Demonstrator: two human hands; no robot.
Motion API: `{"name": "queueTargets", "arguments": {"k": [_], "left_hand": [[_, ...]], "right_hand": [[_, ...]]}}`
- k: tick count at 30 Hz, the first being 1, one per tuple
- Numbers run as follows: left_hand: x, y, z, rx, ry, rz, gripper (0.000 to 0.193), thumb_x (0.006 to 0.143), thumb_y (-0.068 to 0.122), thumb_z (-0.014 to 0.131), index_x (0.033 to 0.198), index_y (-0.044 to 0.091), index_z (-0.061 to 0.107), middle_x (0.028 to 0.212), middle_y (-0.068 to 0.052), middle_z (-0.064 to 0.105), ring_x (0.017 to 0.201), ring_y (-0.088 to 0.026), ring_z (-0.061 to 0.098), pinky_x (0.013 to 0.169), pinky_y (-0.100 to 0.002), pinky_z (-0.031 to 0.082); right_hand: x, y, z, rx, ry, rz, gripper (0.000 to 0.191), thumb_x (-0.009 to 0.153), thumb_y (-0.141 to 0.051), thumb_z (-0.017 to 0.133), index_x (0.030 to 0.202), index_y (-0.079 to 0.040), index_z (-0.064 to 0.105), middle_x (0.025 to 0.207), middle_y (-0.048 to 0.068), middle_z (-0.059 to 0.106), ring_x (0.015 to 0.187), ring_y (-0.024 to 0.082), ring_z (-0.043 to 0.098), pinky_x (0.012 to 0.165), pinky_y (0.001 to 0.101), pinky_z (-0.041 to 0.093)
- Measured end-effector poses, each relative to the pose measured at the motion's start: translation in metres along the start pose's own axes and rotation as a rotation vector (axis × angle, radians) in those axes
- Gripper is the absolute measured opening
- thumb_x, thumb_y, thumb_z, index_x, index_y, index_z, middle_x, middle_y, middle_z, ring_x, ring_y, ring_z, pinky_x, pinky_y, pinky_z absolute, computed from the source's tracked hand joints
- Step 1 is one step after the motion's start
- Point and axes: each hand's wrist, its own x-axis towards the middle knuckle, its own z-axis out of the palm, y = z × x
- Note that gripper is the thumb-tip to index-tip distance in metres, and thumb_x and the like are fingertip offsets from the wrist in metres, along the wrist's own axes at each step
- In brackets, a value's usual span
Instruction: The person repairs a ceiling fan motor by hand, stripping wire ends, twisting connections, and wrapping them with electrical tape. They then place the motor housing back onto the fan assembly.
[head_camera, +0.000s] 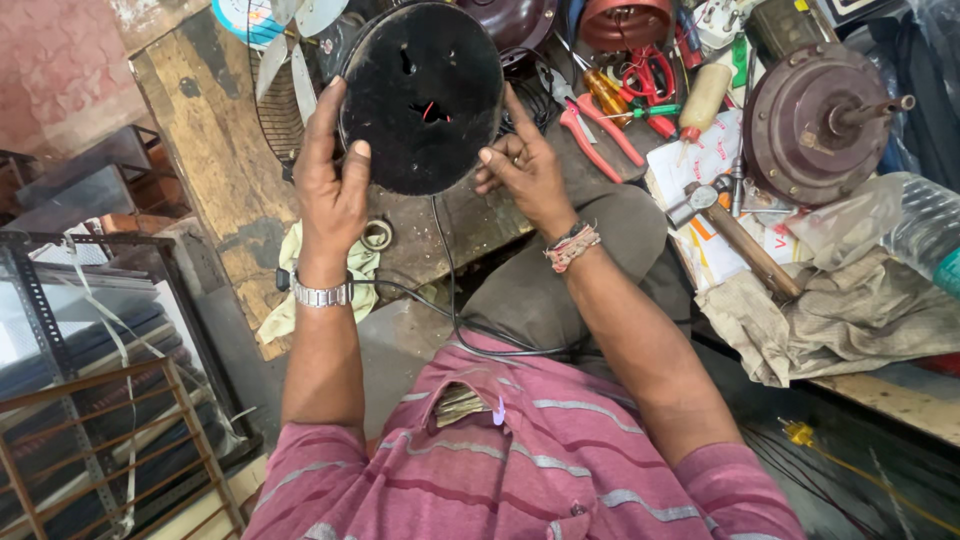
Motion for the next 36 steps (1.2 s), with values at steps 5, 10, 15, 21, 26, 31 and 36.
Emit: {"name": "queueTargets", "arguments": {"k": [5, 10, 15, 21, 26, 31, 36], "left_hand": [[0.001, 0.004, 0.002, 0.066, -0.014, 0.025, 0.053, 0.113, 0.004, 0.056, 0.163, 0.008, 0.038, 0.165, -0.014, 0.047, 0.15, -0.028, 0.048, 0.127, -0.037, 0.038], [-0.001, 0.005, 0.005, 0.179, 0.017, 0.032, 0.051, 0.117, 0.009, 0.057, 0.163, 0.008, 0.036, 0.158, -0.014, 0.05, 0.143, -0.028, 0.055, 0.121, -0.036, 0.043], [0.002, 0.001, 0.008, 0.152, 0.086, 0.081, 0.053, 0.116, 0.012, 0.062, 0.164, 0.008, 0.038, 0.152, -0.015, 0.056, 0.129, -0.028, 0.06, 0.113, -0.035, 0.047], [0.007, 0.002, 0.017, 0.127, 0.1, 0.058, 0.051, 0.113, 0.012, 0.063, 0.16, 0.006, 0.044, 0.142, -0.016, 0.062, 0.118, -0.028, 0.063, 0.107, -0.034, 0.049], [0.01, 0.005, 0.021, 0.137, 0.106, 0.106, 0.05, 0.114, 0.01, 0.063, 0.16, 0.007, 0.045, 0.142, -0.017, 0.061, 0.124, -0.03, 0.063, 0.111, -0.035, 0.049], [0.012, 0.011, 0.023, 0.124, 0.112, 0.105, 0.051, 0.113, 0.007, 0.065, 0.16, 0.008, 0.046, 0.141, -0.017, 0.062, 0.122, -0.03, 0.065, 0.109, -0.034, 0.051], [0.014, 0.014, 0.024, 0.109, 0.107, 0.119, 0.052, 0.113, 0.006, 0.065, 0.161, 0.01, 0.046, 0.137, -0.015, 0.062, 0.117, -0.028, 0.064, 0.105, -0.033, 0.052]], "right_hand": [[0.0, -0.003, 0.002, 0.016, 0.012, 0.031, 0.083, 0.103, 0.0, 0.061, 0.168, -0.021, 0.014, 0.088, 0.005, 0.066, 0.074, 0.013, 0.069, 0.07, 0.0318, 0.064], [-0.001, -0.003, 0.005, -0.038, 0.02, -0.003, 0.081, 0.105, -0.001, 0.064, 0.168, -0.022, 0.017, 0.087, 0.004, 0.065, 0.075, 0.013, 0.069, 0.068, 0.0323, 0.064], [-0.003, -0.003, 0.005, -0.032, 0.014, 0.001, 0.082, 0.104, -0.004, 0.068, 0.167, -0.023, 0.019, 0.086, 0.004, 0.066, 0.075, 0.014, 0.069, 0.068, 0.032, 0.063], [-0.002, -0.002, -0.024, -0.861, 0.315, -0.326, 0.058, 0.1, -0.014, 0.077, 0.15, -0.012, 0.049, 0.095, 0.007, 0.075, 0.083, 0.018, 0.073, 0.077, 0.0342, 0.059], [0.023, -0.029, -0.097, -1.452, 0.417, -0.313, 0.032, 0.092, -0.018, 0.075, 0.122, -0.009, 0.073, 0.108, 0.014, 0.071, 0.1, 0.034, 0.066, 0.088, 0.0464, 0.052], [0.036, -0.024, -0.109, -1.838, 0.385, -0.223, 0.06, 0.074, -0.039, 0.084, 0.123, -0.007, 0.072, 0.117, 0.015, 0.067, 0.113, 0.042, 0.052, 0.088, 0.0552, 0.041], [0.026, -0.021, -0.108, -1.802, 0.343, -0.312, 0.056, 0.081, -0.04, 0.085, 0.124, -0.006, 0.071, 0.116, 0.014, 0.066, 0.111, 0.041, 0.054, 0.088, 0.0514, 0.043]]}}
